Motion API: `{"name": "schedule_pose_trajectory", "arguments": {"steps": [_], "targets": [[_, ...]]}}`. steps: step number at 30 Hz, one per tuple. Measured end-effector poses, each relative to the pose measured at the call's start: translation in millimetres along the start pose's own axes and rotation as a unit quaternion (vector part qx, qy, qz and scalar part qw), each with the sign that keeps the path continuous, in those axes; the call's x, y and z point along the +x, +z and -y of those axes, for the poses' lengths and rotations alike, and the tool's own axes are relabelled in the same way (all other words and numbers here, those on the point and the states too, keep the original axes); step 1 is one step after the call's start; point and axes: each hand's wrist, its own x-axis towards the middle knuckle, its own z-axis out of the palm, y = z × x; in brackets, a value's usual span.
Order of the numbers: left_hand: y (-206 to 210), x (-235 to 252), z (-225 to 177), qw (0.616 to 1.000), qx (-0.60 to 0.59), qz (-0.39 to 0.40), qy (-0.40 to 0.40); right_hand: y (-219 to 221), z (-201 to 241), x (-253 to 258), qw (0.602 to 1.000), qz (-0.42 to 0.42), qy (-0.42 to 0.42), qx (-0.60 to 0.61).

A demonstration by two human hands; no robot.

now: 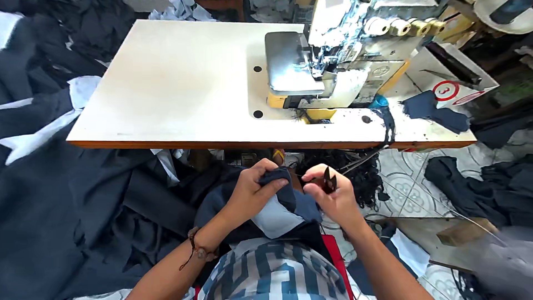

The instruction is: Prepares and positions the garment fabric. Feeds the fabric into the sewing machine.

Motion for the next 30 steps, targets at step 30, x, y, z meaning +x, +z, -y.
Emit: {"name": "schedule_pose_trajectory", "arguments": {"steps": [30], "targets": [[-56.0, -23.0, 16.5, 0.922, 0.201, 0.331, 0.008, -76.1, 21.2, -5.6, 0.999, -0.029, 0.042, 0.005]]}}
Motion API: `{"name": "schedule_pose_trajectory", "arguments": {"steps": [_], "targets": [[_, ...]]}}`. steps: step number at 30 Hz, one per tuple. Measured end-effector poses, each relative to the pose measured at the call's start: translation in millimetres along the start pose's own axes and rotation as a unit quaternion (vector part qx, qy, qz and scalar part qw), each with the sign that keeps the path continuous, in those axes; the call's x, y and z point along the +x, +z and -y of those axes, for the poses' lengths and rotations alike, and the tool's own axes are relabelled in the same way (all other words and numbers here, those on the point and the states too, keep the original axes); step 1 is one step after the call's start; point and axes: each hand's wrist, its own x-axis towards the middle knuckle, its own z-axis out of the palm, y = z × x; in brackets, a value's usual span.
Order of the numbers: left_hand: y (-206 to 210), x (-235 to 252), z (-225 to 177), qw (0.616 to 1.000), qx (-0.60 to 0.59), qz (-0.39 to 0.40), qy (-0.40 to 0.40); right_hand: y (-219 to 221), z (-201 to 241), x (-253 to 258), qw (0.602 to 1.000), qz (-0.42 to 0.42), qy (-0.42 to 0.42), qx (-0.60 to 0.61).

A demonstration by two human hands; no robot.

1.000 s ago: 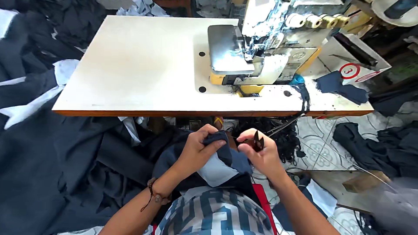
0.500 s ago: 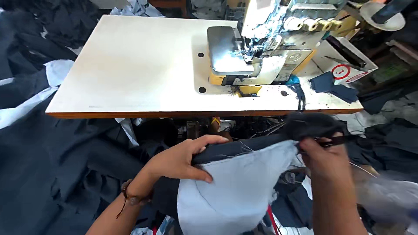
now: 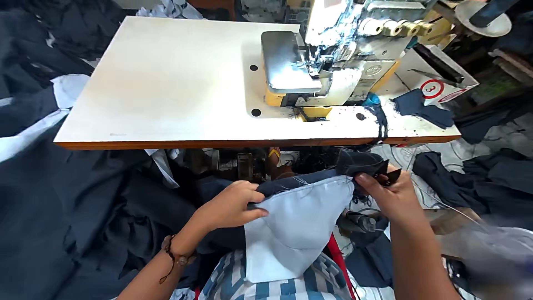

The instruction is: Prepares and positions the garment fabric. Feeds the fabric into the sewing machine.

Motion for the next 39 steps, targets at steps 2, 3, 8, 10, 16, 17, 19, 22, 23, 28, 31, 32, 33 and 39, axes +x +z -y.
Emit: {"name": "schedule_pose_trajectory", "arguments": {"steps": [2, 3, 8, 10, 16, 17, 19, 22, 23, 28, 31, 32, 33, 39], "targets": [[-13.0, -0.4, -25.0, 0.984, -0.135, 0.042, 0.112, 0.8, -5.7, -3.0, 1.0, 0.007, 0.003, -0.008], [-22.3, 0.5, -38.7, 0.962, -0.206, 0.071, 0.165, 0.7, -7.3, -5.8, 1.0, 0.011, 0.006, -0.006], [-50.7, -7.8, -28.8, 0.996, 0.024, -0.074, 0.048, -7.6, -5.3, -20.1, 0.996, -0.063, 0.062, 0.009], [-45.4, -13.3, -17.7, 0.994, 0.04, -0.102, 0.001, -13.7, -9.7, -23.4, 0.996, -0.067, 0.063, 0.008], [-30.1, -25.0, -12.7, 0.969, -0.067, -0.238, -0.011, -15.0, -27.8, -35.7, 0.993, -0.07, 0.092, -0.001], [-28.1, -24.2, -11.0, 0.962, -0.084, -0.259, -0.014, -15.2, -31.3, -35.8, 0.992, -0.076, 0.105, -0.006], [-19.2, -19.1, -10.1, 0.951, -0.111, -0.287, -0.031, -16.0, -42.6, -38.5, 0.988, -0.077, 0.127, -0.029], [2.6, -2.9, -12.9, 0.944, -0.142, -0.294, -0.056, -14.8, -73.8, -49.2, 0.975, -0.075, 0.201, -0.053], [10.4, 3.7, -14.5, 0.946, -0.148, -0.282, -0.057, -14.5, -88.5, -55.0, 0.968, -0.062, 0.231, -0.07], [32.7, 31.8, -26.6, 0.974, -0.13, -0.184, -0.005, -23.2, -94.4, -58.5, 0.944, -0.016, 0.177, -0.279], [33.0, 36.5, -30.1, 0.977, -0.131, -0.165, 0.005, -12.2, -33.7, -31.9, 0.961, 0.003, 0.079, -0.267], [32.5, 38.1, -30.5, 0.978, -0.13, -0.163, 0.007, -1.8, -14.8, -23.0, 0.969, 0.045, 0.059, -0.234], [32.1, 39.7, -31.1, 0.978, -0.128, -0.163, 0.008, 11.3, -0.3, -15.4, 0.975, 0.1, 0.054, -0.189], [20.4, 23.5, -37.2, 0.974, -0.139, -0.179, -0.011, 73.2, -1.3, 2.9, 0.94, 0.341, -0.004, -0.009]]}}
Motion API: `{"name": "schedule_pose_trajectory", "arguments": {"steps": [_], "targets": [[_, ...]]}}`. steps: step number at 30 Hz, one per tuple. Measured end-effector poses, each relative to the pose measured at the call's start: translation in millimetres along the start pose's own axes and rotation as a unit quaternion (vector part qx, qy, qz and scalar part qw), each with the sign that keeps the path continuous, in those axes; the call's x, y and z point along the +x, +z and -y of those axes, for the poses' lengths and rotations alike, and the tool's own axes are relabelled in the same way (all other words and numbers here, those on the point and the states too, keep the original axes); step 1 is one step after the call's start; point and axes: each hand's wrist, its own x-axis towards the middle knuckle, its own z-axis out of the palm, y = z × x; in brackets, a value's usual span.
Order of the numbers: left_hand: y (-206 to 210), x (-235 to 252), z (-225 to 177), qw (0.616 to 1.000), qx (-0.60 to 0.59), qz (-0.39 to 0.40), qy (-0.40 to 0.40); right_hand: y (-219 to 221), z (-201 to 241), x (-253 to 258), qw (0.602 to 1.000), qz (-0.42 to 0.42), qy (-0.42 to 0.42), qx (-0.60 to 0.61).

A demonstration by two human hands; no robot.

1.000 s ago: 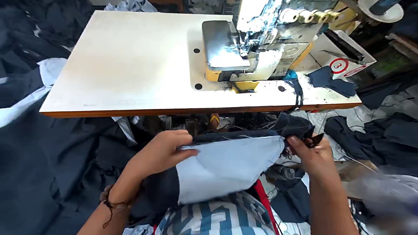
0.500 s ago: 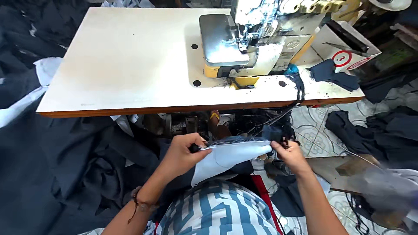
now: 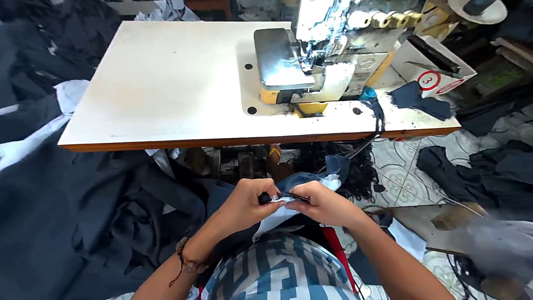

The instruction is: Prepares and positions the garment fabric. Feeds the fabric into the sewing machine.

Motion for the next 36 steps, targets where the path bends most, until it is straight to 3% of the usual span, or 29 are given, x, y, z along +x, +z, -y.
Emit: {"name": "schedule_pose_trajectory", "arguments": {"steps": [5, 11, 13, 18, 21, 23, 24, 27, 29, 32, 36], "targets": [[-31.4, -13.7, -0.7, 0.995, -0.009, 0.095, 0.038, -18.1, 27.8, -16.8, 0.992, -0.028, -0.072, 0.099], [-67.8, -56.9, 59.2, 0.979, 0.108, 0.162, -0.058, -76.4, 47.5, -98.5, 0.945, -0.295, -0.049, 0.132], [-85.5, -77.7, 72.5, 0.977, 0.096, 0.171, -0.079, -87.3, 39.6, -120.4, 0.929, -0.337, -0.049, 0.142], [-167.7, -103.6, 27.8, 0.998, 0.046, 0.001, -0.043, -90.5, 16.4, -148.3, 0.936, -0.324, -0.003, 0.137], [-187.4, -99.2, 23.2, 0.989, 0.092, -0.108, -0.037, -77.7, -16.6, -133.2, 0.92, -0.358, 0.142, 0.065], [-176.3, -83.9, 25.6, 0.983, 0.123, -0.128, -0.038, -61.5, -32.4, -114.7, 0.92, -0.34, 0.194, 0.024], [-164.6, -72.7, 22.1, 0.983, 0.144, -0.112, -0.034, -52.2, -32.0, -103.7, 0.937, -0.308, 0.164, 0.012], [-106.1, -36.0, -4.3, 0.97, 0.243, 0.015, 0.002, -20.1, -9.5, -62.7, 0.989, -0.143, -0.024, 0.008], [-65.2, -12.8, -22.2, 0.953, 0.286, 0.087, 0.047, 2.0, 10.5, -31.7, 0.992, -0.049, -0.115, -0.011], [-39.1, 11.7, -43.4, 0.952, 0.258, 0.138, 0.086, 22.3, 24.1, -0.2, 0.984, -0.011, -0.175, -0.038], [-40.5, 13.2, -47.4, 0.954, 0.223, 0.187, 0.066, 29.3, 17.0, 6.5, 0.975, 0.02, -0.222, -0.008]]}}
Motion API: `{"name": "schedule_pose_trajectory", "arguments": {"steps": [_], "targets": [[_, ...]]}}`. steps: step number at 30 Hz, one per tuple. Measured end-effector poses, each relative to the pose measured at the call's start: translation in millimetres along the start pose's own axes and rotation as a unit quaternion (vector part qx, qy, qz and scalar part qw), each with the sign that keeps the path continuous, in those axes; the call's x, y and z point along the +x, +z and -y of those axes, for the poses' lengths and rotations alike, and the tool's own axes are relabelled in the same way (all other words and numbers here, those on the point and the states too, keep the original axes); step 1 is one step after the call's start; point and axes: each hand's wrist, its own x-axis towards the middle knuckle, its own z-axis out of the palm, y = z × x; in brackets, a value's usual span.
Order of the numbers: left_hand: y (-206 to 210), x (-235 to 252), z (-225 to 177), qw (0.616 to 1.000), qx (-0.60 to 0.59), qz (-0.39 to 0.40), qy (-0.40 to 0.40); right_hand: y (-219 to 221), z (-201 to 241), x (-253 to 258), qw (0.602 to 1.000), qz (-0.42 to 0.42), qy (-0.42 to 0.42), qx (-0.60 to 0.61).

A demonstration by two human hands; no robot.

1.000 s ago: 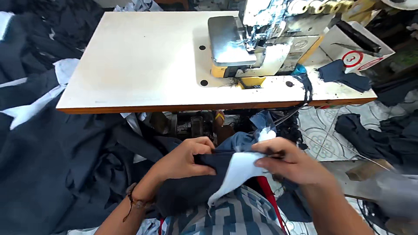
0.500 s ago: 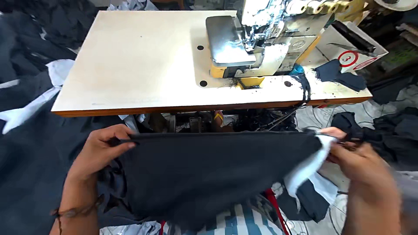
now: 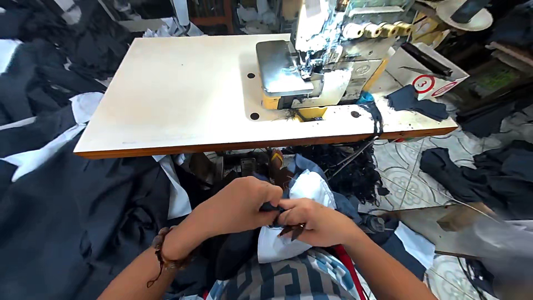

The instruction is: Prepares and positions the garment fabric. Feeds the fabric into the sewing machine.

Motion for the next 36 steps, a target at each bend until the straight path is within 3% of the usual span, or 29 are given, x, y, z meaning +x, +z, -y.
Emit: {"name": "schedule_pose_trajectory", "arguments": {"steps": [3, 7, 11, 14, 17, 20, 23, 29, 33, 36], "targets": [[9.4, -9.9, 4.0, 0.999, -0.025, 0.024, 0.019, -6.3, 3.4, -8.9, 0.999, 0.033, 0.004, 0.011], [7.4, -32.4, 15.3, 0.996, 0.074, 0.031, 0.032, -42.5, 17.3, -35.2, 0.999, 0.046, 0.019, 0.007], [-19.3, -66.2, 55.8, 0.986, 0.089, 0.109, -0.095, -79.8, 20.4, -79.0, 0.997, -0.019, 0.073, -0.012], [-47.6, -88.8, 85.4, 0.992, -0.004, 0.036, -0.121, -84.1, 8.6, -102.4, 0.991, -0.059, 0.12, 0.001], [-73.9, -90.3, 78.8, 0.986, -0.067, -0.083, -0.127, -69.6, -7.4, -108.0, 0.987, -0.065, 0.147, 0.033], [-91.8, -76.3, 66.0, 0.964, -0.084, -0.209, -0.144, -60.3, -19.5, -103.4, 0.986, -0.069, 0.142, 0.053], [-104.7, -65.2, 76.1, 0.947, -0.103, -0.28, -0.117, -60.6, -25.1, -100.2, 0.987, -0.079, 0.13, 0.053], [-113.4, -30.5, 96.8, 0.935, -0.077, -0.316, -0.138, -46.0, -31.1, -100.1, 0.973, -0.128, 0.178, 0.076], [-139.4, 46.8, 97.1, 0.925, 0.092, -0.339, -0.147, 4.1, -15.4, -55.4, 0.924, -0.203, 0.279, 0.163], [-133.7, 122.1, 97.0, 0.926, 0.168, -0.3, -0.158, 44.4, -5.4, -21.9, 0.905, -0.246, 0.268, 0.222]]}}
